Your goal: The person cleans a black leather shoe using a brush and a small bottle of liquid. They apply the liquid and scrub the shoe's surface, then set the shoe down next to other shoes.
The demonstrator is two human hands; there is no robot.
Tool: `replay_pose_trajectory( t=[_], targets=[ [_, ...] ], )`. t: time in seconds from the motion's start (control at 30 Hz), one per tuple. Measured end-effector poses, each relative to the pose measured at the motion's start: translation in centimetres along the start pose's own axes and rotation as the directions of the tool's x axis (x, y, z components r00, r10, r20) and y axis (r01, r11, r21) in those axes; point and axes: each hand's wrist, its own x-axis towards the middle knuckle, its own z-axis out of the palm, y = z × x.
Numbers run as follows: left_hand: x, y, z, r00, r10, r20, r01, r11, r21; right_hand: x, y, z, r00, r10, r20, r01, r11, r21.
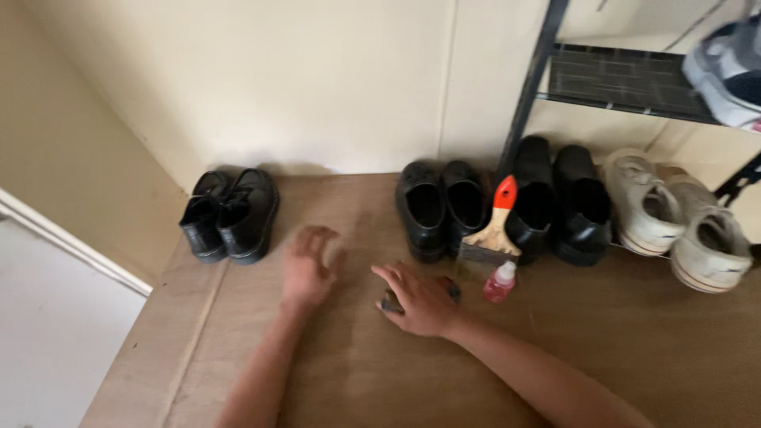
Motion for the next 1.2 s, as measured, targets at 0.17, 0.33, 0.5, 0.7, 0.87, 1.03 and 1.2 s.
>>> replay_pose_trajectory(
  t=[0.17,0.33,0.5,0.7,0.87,1.03,1.2],
  targets=[
    [0.8,-4.4,-3.9,0.954,0.077,-0.29,0.058,0.901,0.431,2.2,1.0,1.2,0.999,-0.03,-0.024,0.03,0.999,0.014],
    [0.1,-6.8,-4.7,0.952,-0.006,-0.305,0.179,0.82,0.544,1.7,0.2,0.1,0.999,-0.02,0.042,0.018,0.999,0.05],
    [-0.7,-7.7,-4.0,0.963,-0.063,-0.264,0.177,0.883,0.435,1.4,0.3,-0.2,0.996,-0.065,0.061,0.063,0.998,0.031],
    [-0.4,-7.9,-4.4,0.97,-0.039,-0.241,0.154,0.864,0.479,1.1,0.8,0.1,0.991,-0.126,0.041,0.125,0.992,0.029],
    [0.0,-6.1,-4.2,0.973,0.072,-0.22,0.028,0.907,0.419,1.1,1.0,0.3,0.99,-0.135,0.046,0.133,0.99,0.047],
    [0.6,-2.8,-3.5,0.974,0.101,-0.203,-0.032,0.948,0.318,1.0,0.9,0.4,0.993,-0.097,0.069,0.095,0.995,0.035],
    [0.5,1.4,-2.7,0.983,0.076,-0.17,-0.08,0.997,-0.017,1.0,0.7,0.1,0.997,-0.057,0.045,0.054,0.997,0.06]
  ],
)
